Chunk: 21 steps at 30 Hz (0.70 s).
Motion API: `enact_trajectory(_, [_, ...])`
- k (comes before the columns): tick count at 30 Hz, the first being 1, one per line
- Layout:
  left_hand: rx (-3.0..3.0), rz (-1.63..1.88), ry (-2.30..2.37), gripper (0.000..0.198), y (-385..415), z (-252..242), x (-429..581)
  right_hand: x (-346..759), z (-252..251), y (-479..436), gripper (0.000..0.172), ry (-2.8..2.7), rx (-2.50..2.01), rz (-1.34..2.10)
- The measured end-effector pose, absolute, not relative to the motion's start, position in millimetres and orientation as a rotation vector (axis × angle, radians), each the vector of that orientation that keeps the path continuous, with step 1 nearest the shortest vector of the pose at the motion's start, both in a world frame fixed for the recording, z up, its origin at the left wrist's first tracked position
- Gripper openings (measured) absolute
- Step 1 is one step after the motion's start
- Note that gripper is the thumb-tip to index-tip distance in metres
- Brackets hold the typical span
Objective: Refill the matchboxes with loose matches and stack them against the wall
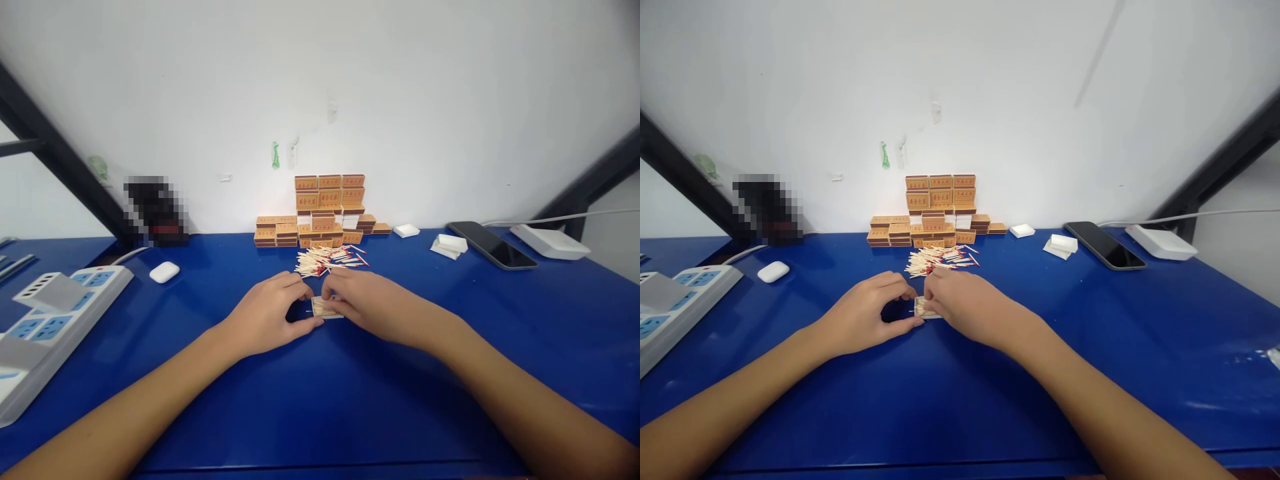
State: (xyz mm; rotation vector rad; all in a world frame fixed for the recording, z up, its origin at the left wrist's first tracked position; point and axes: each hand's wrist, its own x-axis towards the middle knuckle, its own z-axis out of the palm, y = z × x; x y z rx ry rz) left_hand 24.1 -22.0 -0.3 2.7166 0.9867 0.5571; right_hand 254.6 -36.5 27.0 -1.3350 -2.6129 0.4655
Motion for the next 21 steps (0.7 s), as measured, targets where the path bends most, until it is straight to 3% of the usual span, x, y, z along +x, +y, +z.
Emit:
enact_trajectory(5, [2.691,0.554,1.013,0.029,-22,-1,24,280,44,-29,0.015,-2.471,-1.292,0.363])
enact_trajectory(21, [2.7,0.562,1.011,0.027,-22,-1,23,284,39,-31,0.015,-2.548,-1.341,0.484])
